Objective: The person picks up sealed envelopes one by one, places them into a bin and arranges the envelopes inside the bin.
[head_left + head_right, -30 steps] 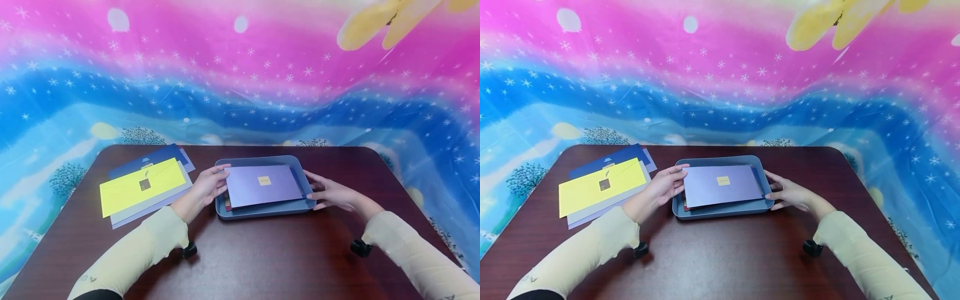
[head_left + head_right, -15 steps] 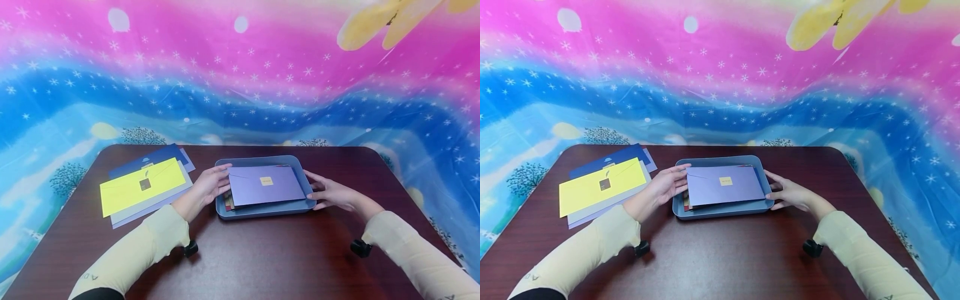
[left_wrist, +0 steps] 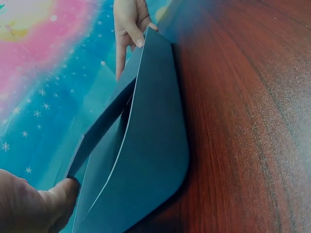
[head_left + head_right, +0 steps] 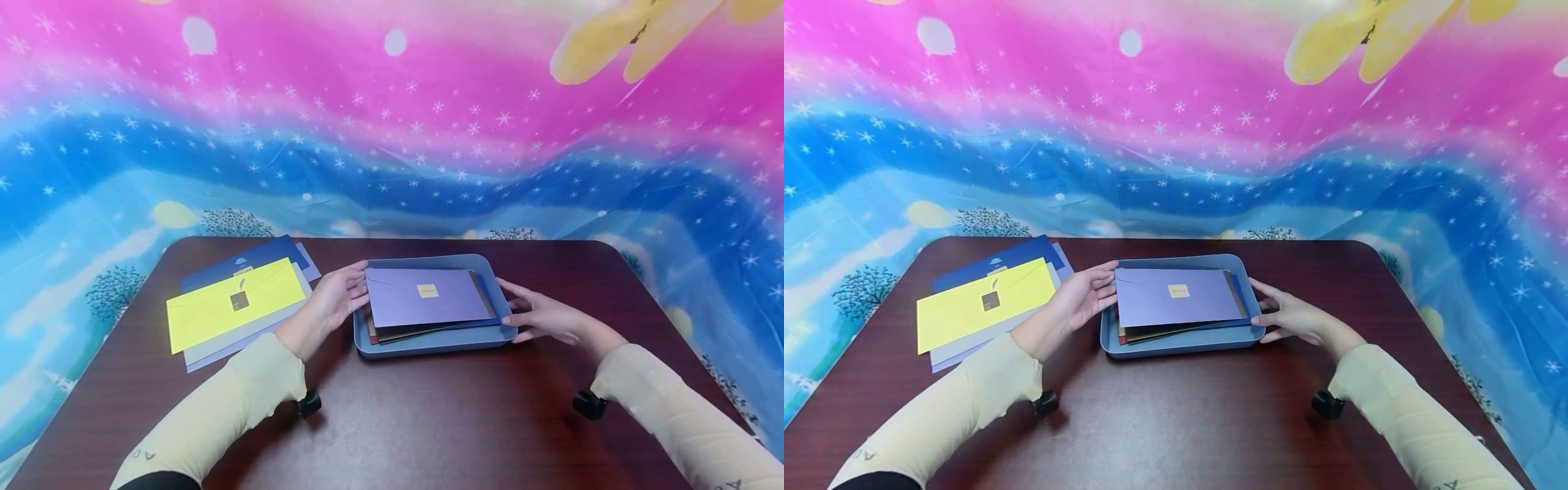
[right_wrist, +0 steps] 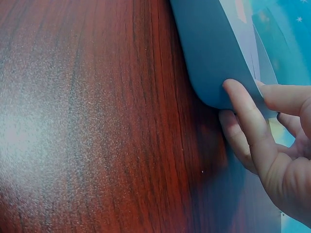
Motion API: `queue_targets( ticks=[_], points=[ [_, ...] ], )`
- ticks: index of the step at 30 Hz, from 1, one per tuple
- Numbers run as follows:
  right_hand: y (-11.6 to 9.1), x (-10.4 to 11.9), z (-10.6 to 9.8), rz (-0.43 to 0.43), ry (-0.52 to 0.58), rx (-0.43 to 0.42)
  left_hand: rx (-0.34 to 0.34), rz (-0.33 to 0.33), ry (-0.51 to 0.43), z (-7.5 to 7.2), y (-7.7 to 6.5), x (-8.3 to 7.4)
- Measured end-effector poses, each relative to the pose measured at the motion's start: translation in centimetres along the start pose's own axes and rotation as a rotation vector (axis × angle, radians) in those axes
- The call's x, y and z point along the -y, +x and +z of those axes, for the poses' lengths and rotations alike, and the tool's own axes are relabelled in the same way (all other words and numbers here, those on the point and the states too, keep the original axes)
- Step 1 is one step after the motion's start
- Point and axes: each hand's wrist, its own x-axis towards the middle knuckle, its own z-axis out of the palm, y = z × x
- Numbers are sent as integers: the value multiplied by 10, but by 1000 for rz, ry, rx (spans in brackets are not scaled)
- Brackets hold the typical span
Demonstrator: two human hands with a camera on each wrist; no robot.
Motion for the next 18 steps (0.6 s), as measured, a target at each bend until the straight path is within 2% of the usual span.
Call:
queue_targets(
  ticks=[7, 11, 18],
  points=[
    [2, -2, 0, 3, 4, -5, 24, -38, 87, 3, -7, -1],
    [2, -1, -1, 8, -4, -14, 23, -15, 104, 3, -12, -9],
    [2, -2, -1, 6, -3, -9, 11, 35, 73, -4, -19, -22]
  ],
)
